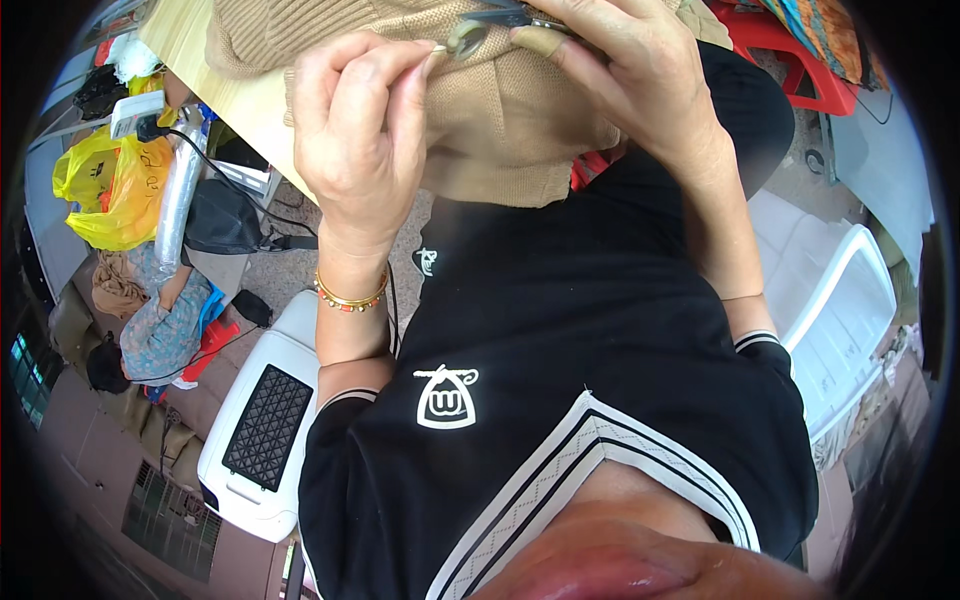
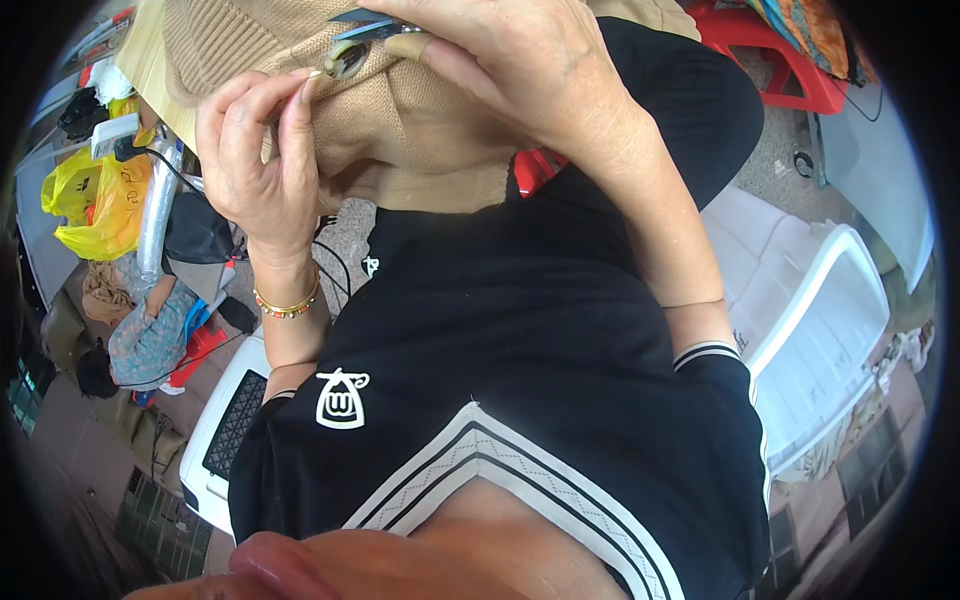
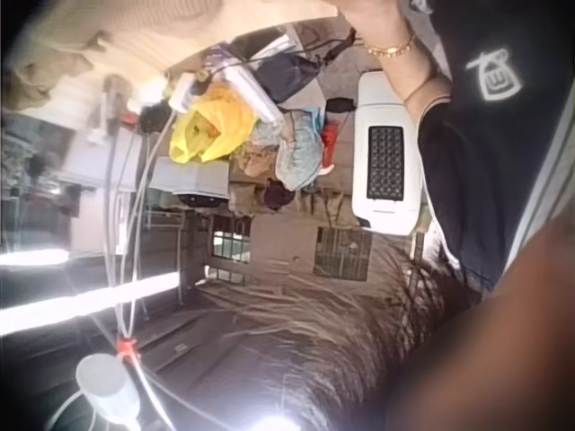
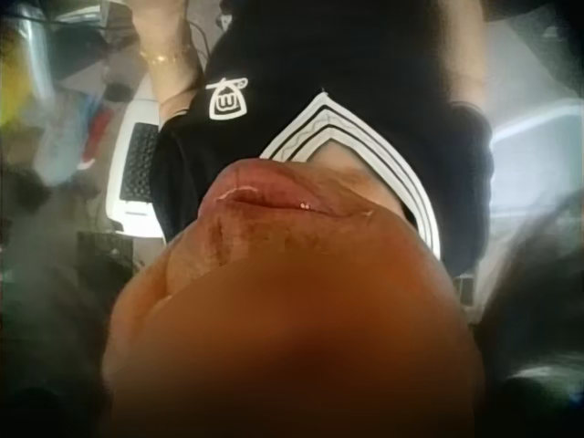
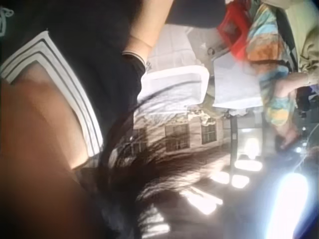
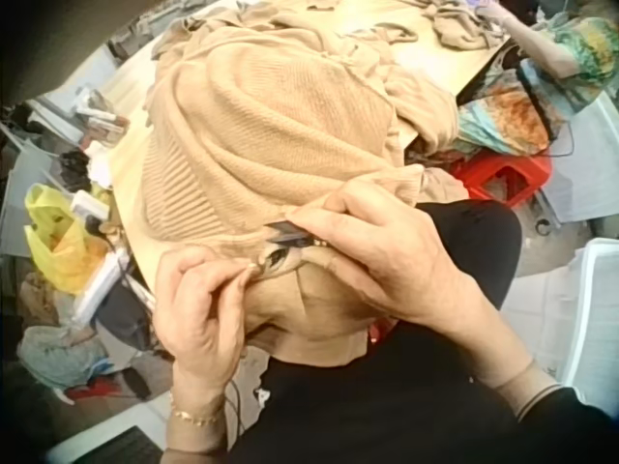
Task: Trimming loose threads from a tan knitted sweater with snips.
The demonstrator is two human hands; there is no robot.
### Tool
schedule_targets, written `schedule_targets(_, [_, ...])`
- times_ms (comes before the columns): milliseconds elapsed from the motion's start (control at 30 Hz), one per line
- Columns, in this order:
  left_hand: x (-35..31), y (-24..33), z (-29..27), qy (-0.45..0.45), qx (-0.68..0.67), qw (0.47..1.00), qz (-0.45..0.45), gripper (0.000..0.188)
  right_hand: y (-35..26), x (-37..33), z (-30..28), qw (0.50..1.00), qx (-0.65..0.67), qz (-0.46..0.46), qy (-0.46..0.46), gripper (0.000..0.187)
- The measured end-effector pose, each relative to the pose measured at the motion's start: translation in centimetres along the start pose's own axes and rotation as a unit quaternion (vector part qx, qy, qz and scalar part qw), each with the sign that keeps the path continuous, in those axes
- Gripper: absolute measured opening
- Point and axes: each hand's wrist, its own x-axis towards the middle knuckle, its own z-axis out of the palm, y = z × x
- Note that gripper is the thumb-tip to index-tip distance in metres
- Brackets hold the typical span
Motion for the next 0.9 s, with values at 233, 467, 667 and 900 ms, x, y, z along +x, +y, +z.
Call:
schedule_targets(233, [-0.8, -0.1, 0.7, 0.006, -0.037, 0.999, 0.025, 0.020, 0.6, -0.3, -0.5, 0.996, -0.035, -0.072, -0.031, 0.036])
schedule_targets(467, [-0.8, -0.3, 0.8, 0.008, -0.038, 0.998, 0.041, 0.021, -1.0, 1.3, -1.5, 0.980, -0.106, 0.002, -0.167, 0.035])
schedule_targets(667, [-1.6, -0.4, 0.7, 0.013, -0.040, 0.998, 0.047, 0.022, -3.9, 4.1, -3.1, 0.939, -0.140, 0.130, -0.287, 0.035])
schedule_targets(900, [-2.0, -0.6, 1.2, 0.016, -0.092, 0.994, 0.051, 0.019, -0.5, 3.1, -2.0, 0.972, -0.094, -0.028, -0.215, 0.037])
